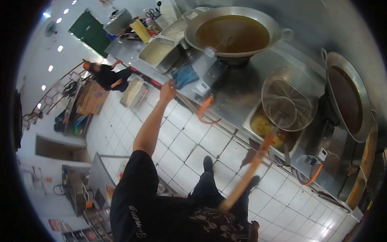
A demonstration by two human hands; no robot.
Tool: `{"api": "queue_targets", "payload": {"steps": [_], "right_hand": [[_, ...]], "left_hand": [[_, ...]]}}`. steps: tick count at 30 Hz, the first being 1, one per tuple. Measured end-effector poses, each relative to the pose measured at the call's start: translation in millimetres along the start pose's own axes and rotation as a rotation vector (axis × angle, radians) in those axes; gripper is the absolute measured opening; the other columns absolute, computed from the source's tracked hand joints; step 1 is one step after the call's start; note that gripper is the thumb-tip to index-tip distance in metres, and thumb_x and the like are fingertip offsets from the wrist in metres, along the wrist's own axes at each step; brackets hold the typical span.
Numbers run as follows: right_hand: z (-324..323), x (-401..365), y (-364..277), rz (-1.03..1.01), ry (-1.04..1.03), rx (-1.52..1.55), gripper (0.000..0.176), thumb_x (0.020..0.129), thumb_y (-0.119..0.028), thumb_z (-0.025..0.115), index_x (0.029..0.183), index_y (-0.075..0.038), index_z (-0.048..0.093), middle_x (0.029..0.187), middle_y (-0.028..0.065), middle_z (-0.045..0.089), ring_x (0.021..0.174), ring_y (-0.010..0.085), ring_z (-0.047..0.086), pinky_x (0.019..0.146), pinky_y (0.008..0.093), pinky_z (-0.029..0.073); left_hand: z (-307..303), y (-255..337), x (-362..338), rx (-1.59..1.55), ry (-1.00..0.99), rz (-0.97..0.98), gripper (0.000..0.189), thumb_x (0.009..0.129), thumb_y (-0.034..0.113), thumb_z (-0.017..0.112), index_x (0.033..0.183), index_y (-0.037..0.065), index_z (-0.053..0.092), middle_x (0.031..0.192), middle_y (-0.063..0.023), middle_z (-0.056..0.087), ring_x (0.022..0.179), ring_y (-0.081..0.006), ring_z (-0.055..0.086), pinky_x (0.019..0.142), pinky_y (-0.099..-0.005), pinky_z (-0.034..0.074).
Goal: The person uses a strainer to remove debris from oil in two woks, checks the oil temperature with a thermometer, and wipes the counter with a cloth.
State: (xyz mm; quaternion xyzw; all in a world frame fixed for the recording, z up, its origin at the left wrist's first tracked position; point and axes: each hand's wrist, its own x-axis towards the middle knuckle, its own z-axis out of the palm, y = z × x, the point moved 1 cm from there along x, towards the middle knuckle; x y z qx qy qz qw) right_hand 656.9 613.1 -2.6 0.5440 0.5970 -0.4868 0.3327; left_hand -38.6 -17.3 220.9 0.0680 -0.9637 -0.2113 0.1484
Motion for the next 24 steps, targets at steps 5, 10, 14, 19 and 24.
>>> {"api": "queue_targets", "payload": {"steps": [5, 10, 14, 19, 24], "right_hand": [[81, -71, -16, -0.180, 0.100, -0.147, 0.021, 0.088, -0.015, 0.051, 0.105, -0.004, 0.055, 0.082, 0.0124, 0.063, 0.065, 0.0259, 0.063, 0.053, 0.0375, 0.049], [130, -119, -57, -0.349, 0.165, -0.351, 0.023, 0.087, -0.015, 0.056, 0.104, -0.001, 0.059, 0.074, 0.0080, 0.063, 0.061, 0.0196, 0.063, 0.051, 0.0319, 0.049], [155, -86, -64, -0.443, 0.001, -0.015, 0.033, 0.089, -0.010, 0.056, 0.119, 0.002, 0.049, 0.079, 0.0151, 0.064, 0.065, 0.0213, 0.066, 0.054, 0.0310, 0.053], [233, -108, -198, -0.086, -0.017, 0.187, 0.039, 0.090, -0.017, 0.055, 0.127, -0.006, 0.044, 0.084, 0.0157, 0.066, 0.063, 0.0229, 0.065, 0.050, 0.0327, 0.050], [306, -63, -247, -0.903, 0.095, -0.444, 0.031, 0.085, -0.022, 0.061, 0.111, -0.005, 0.059, 0.087, 0.0161, 0.068, 0.076, 0.0220, 0.067, 0.066, 0.0335, 0.053]], "left_hand": [[82, 14, 71, 0.105, -0.141, 0.031, 0.044, 0.081, 0.024, 0.061, 0.122, 0.013, 0.052, 0.130, -0.0188, 0.049, 0.119, -0.0324, 0.047, 0.093, -0.0466, 0.040], [122, 10, 64, 0.133, 0.151, 0.042, 0.049, 0.080, 0.021, 0.061, 0.127, 0.009, 0.051, 0.131, -0.0165, 0.047, 0.118, -0.0319, 0.044, 0.098, -0.0482, 0.034], [113, 2, 72, 0.144, 0.042, 0.035, 0.036, 0.074, 0.009, 0.064, 0.110, 0.006, 0.061, 0.119, -0.0135, 0.054, 0.109, -0.0304, 0.049, 0.089, -0.0435, 0.041], [105, -14, 61, 0.098, -0.007, 0.217, 0.027, 0.070, 0.003, 0.066, 0.097, 0.003, 0.063, 0.100, -0.0148, 0.060, 0.099, -0.0337, 0.053, 0.085, -0.0396, 0.044], [81, -24, 13, -0.160, 0.042, 0.210, 0.019, 0.073, 0.001, 0.062, 0.092, 0.001, 0.065, 0.085, -0.0161, 0.064, 0.081, -0.0326, 0.059, 0.075, -0.0368, 0.048]]}}
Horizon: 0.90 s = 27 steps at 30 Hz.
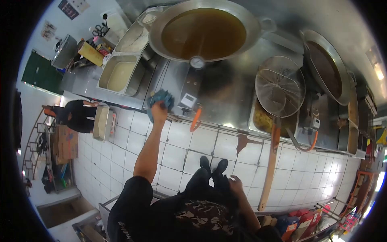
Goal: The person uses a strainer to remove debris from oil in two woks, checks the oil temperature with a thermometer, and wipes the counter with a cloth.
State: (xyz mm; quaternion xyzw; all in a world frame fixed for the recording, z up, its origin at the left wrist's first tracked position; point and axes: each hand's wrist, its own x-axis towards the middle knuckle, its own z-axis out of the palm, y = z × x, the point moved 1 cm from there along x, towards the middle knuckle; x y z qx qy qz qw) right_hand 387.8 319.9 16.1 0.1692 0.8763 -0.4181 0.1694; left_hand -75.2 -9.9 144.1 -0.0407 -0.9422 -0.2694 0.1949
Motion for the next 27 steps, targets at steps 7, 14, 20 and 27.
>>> {"api": "queue_targets", "payload": {"steps": [7, 14, 20, 27], "right_hand": [[-2, 47, -189, 0.118, -0.183, 0.500, 0.086, 0.078, -0.038, 0.073, 0.145, -0.018, 0.022, 0.129, 0.0193, 0.045, 0.113, 0.0284, 0.049, 0.087, 0.0389, 0.045], [25, 115, -257, 0.433, -0.532, 1.376, 0.077, 0.087, -0.059, 0.049, 0.147, -0.028, 0.011, 0.142, 0.0201, 0.028, 0.125, 0.0361, 0.040, 0.098, 0.0509, 0.038], [9, 78, -171, 0.596, -0.134, 0.925, 0.070, 0.088, -0.053, 0.051, 0.142, -0.016, 0.025, 0.127, 0.0197, 0.049, 0.109, 0.0310, 0.054, 0.088, 0.0434, 0.044], [4, 49, -87, 0.889, -0.170, 0.160, 0.072, 0.079, -0.057, 0.064, 0.128, -0.009, 0.043, 0.083, 0.0124, 0.066, 0.055, 0.0153, 0.057, 0.040, 0.0266, 0.035]], "left_hand": [[-62, 28, -164, -0.596, -0.158, -0.514, 0.021, 0.078, -0.003, 0.053, 0.095, -0.002, 0.064, 0.085, -0.0097, 0.066, 0.073, -0.0132, 0.061, 0.067, -0.0269, 0.049], [0, -19, -173, -1.439, -0.027, -1.165, 0.026, 0.079, -0.003, 0.046, 0.102, 0.005, 0.056, 0.081, -0.0001, 0.053, 0.073, -0.0099, 0.049, 0.066, -0.0245, 0.041], [-35, -171, -257, -1.274, 0.210, -1.363, 0.018, 0.081, -0.002, 0.050, 0.093, 0.009, 0.057, 0.083, 0.0006, 0.057, 0.072, -0.0100, 0.052, 0.062, -0.0228, 0.040], [-145, -261, -324, -1.261, 0.806, -1.586, 0.030, 0.084, -0.006, 0.041, 0.111, 0.004, 0.049, 0.113, -0.0110, 0.054, 0.099, -0.0255, 0.057, 0.087, -0.0376, 0.050]]}}
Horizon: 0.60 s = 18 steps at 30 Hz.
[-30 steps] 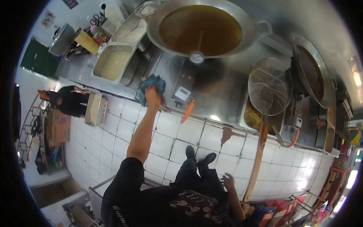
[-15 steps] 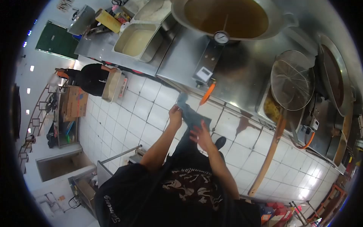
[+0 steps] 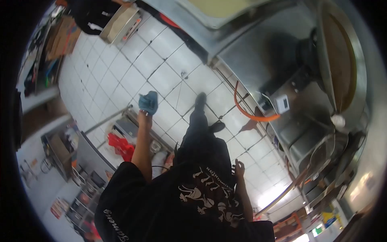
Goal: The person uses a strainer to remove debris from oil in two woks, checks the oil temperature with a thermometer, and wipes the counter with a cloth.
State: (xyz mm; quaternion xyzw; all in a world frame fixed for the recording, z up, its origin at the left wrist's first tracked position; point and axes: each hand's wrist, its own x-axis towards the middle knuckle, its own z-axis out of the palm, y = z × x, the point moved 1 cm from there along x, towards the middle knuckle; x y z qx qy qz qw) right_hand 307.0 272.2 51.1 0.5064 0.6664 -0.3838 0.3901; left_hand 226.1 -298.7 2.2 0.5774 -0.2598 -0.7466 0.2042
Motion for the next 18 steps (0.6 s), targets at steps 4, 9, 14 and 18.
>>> {"api": "queue_targets", "payload": {"steps": [4, 9, 14, 18], "right_hand": [[12, 12, -42, -0.040, -0.085, -0.191, 0.066, 0.080, -0.048, 0.068, 0.127, -0.008, 0.043, 0.079, 0.0127, 0.065, 0.052, 0.0139, 0.055, 0.041, 0.0257, 0.038], [94, 119, -129, -0.672, -0.103, -0.841, 0.052, 0.083, -0.032, 0.066, 0.123, -0.007, 0.046, 0.080, 0.0160, 0.065, 0.073, 0.0255, 0.064, 0.061, 0.0373, 0.050], [229, 177, -243, -0.799, -0.286, -1.696, 0.066, 0.078, -0.043, 0.066, 0.128, -0.006, 0.042, 0.106, 0.0245, 0.062, 0.103, 0.0421, 0.058, 0.089, 0.0483, 0.046], [362, 179, -342, -1.084, -0.212, -1.306, 0.062, 0.078, -0.042, 0.068, 0.125, -0.008, 0.046, 0.089, 0.0195, 0.066, 0.083, 0.0366, 0.065, 0.077, 0.0434, 0.051]], "left_hand": [[-59, 10, -14, -0.049, 0.058, 0.118, 0.026, 0.087, -0.001, 0.041, 0.111, 0.004, 0.049, 0.110, -0.0098, 0.056, 0.099, -0.0249, 0.058, 0.086, -0.0385, 0.050], [-135, -56, -31, -0.140, 0.019, 0.027, 0.029, 0.091, 0.010, 0.039, 0.116, 0.006, 0.052, 0.116, -0.0060, 0.056, 0.109, -0.0196, 0.052, 0.099, -0.0391, 0.041], [-159, -129, -110, -0.009, 0.026, -0.290, 0.040, 0.093, 0.021, 0.035, 0.124, 0.001, 0.050, 0.116, -0.0100, 0.059, 0.110, -0.0247, 0.054, 0.098, -0.0348, 0.040], [-164, -177, -152, 1.025, 0.311, -0.040, 0.031, 0.087, 0.017, 0.040, 0.105, -0.003, 0.055, 0.098, -0.0205, 0.059, 0.095, -0.0304, 0.058, 0.082, -0.0390, 0.044]]}}
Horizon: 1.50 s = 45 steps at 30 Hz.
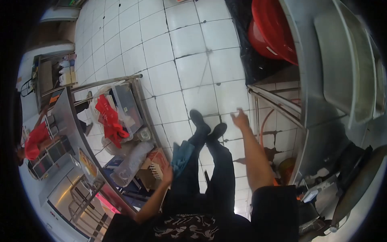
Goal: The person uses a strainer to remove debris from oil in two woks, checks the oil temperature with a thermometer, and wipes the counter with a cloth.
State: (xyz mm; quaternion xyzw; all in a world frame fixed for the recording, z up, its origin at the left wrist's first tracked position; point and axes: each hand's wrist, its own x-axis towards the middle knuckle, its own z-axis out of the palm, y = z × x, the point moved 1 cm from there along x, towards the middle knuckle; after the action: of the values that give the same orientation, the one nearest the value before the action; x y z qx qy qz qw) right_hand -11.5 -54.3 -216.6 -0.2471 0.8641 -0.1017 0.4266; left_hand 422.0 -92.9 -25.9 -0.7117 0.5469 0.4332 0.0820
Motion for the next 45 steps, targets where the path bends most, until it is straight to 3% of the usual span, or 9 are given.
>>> {"api": "queue_targets", "payload": {"steps": [3, 4, 7, 11, 13, 19, 24, 32, 45], "right_hand": [[-20, 95, -67, 0.067, 0.004, 0.391, 0.058, 0.078, -0.037, 0.072, 0.121, -0.006, 0.049, 0.071, 0.0086, 0.061, 0.054, 0.0129, 0.058, 0.046, 0.0271, 0.047], [-23, 123, -86, 0.017, 0.063, 0.212, 0.062, 0.078, -0.044, 0.068, 0.124, -0.007, 0.049, 0.081, 0.0165, 0.067, 0.089, 0.0333, 0.064, 0.081, 0.0399, 0.049], [-47, 158, -177, 0.007, 0.010, 0.087, 0.070, 0.076, -0.041, 0.069, 0.132, -0.009, 0.041, 0.102, 0.0215, 0.063, 0.103, 0.0360, 0.059, 0.088, 0.0419, 0.047], [19, 277, -194, -0.038, 0.076, -0.067, 0.075, 0.073, -0.039, 0.072, 0.134, -0.013, 0.038, 0.112, 0.0209, 0.059, 0.106, 0.0363, 0.057, 0.089, 0.0449, 0.047], [58, 356, -189, -0.057, 0.116, -0.111, 0.077, 0.072, -0.041, 0.073, 0.135, -0.013, 0.038, 0.110, 0.0216, 0.059, 0.106, 0.0363, 0.057, 0.089, 0.0450, 0.047], [122, 469, -200, 0.029, 0.205, -0.065, 0.079, 0.070, -0.047, 0.072, 0.131, -0.007, 0.040, 0.110, 0.0226, 0.058, 0.104, 0.0374, 0.057, 0.088, 0.0438, 0.048], [152, 502, -184, -0.030, 0.219, -0.076, 0.045, 0.077, -0.031, 0.067, 0.109, -0.002, 0.053, 0.102, 0.0226, 0.059, 0.097, 0.0375, 0.058, 0.083, 0.0457, 0.049], [115, 346, -174, -0.268, 0.312, 0.351, 0.030, 0.069, -0.016, 0.072, 0.091, -0.005, 0.054, 0.084, 0.0167, 0.061, 0.078, 0.0369, 0.060, 0.068, 0.0428, 0.048], [-46, -69, -135, -0.172, 0.417, 0.382, 0.035, 0.066, -0.017, 0.078, 0.094, -0.003, 0.063, 0.089, 0.0154, 0.066, 0.083, 0.0313, 0.062, 0.077, 0.0377, 0.050]], "left_hand": [[14, 15, 1, 0.205, 0.097, 0.000, 0.029, 0.084, 0.018, 0.042, 0.100, -0.003, 0.055, 0.091, -0.0254, 0.059, 0.085, -0.0386, 0.059, 0.076, -0.0450, 0.045], [14, 32, 7, 0.344, 0.046, -0.087, 0.029, 0.081, 0.017, 0.043, 0.099, -0.003, 0.054, 0.088, -0.0270, 0.059, 0.081, -0.0429, 0.058, 0.073, -0.0483, 0.045], [18, 65, 19, 0.268, 0.177, 0.034, 0.028, 0.077, 0.014, 0.045, 0.097, -0.003, 0.055, 0.078, -0.0274, 0.060, 0.073, -0.0465, 0.057, 0.070, -0.0525, 0.044], [38, 30, 18, 0.123, 0.209, -0.039, 0.025, 0.074, 0.011, 0.047, 0.093, -0.002, 0.055, 0.072, -0.0240, 0.057, 0.069, -0.0425, 0.057, 0.066, -0.0489, 0.045], [27, 79, 39, 0.228, 0.202, -0.275, 0.029, 0.074, 0.012, 0.047, 0.098, -0.002, 0.055, 0.074, -0.0237, 0.057, 0.068, -0.0419, 0.056, 0.066, -0.0480, 0.045], [9, 116, 69, 0.316, 0.150, -0.377, 0.032, 0.076, 0.015, 0.046, 0.100, -0.002, 0.055, 0.077, -0.0254, 0.057, 0.072, -0.0430, 0.057, 0.068, -0.0490, 0.045], [7, 124, 82, 0.359, 0.137, -0.393, 0.034, 0.077, 0.018, 0.046, 0.103, -0.002, 0.055, 0.079, -0.0268, 0.058, 0.075, -0.0440, 0.057, 0.070, -0.0498, 0.045], [-4, 129, 61, 0.397, 0.162, -0.277, 0.038, 0.078, 0.022, 0.045, 0.107, -0.002, 0.055, 0.082, -0.0292, 0.059, 0.080, -0.0455, 0.058, 0.073, -0.0511, 0.045], [-42, 118, 84, 0.403, 0.005, -0.056, 0.051, 0.082, 0.035, 0.042, 0.119, 0.002, 0.054, 0.100, -0.0330, 0.060, 0.098, -0.0470, 0.058, 0.084, -0.0510, 0.046]]}}
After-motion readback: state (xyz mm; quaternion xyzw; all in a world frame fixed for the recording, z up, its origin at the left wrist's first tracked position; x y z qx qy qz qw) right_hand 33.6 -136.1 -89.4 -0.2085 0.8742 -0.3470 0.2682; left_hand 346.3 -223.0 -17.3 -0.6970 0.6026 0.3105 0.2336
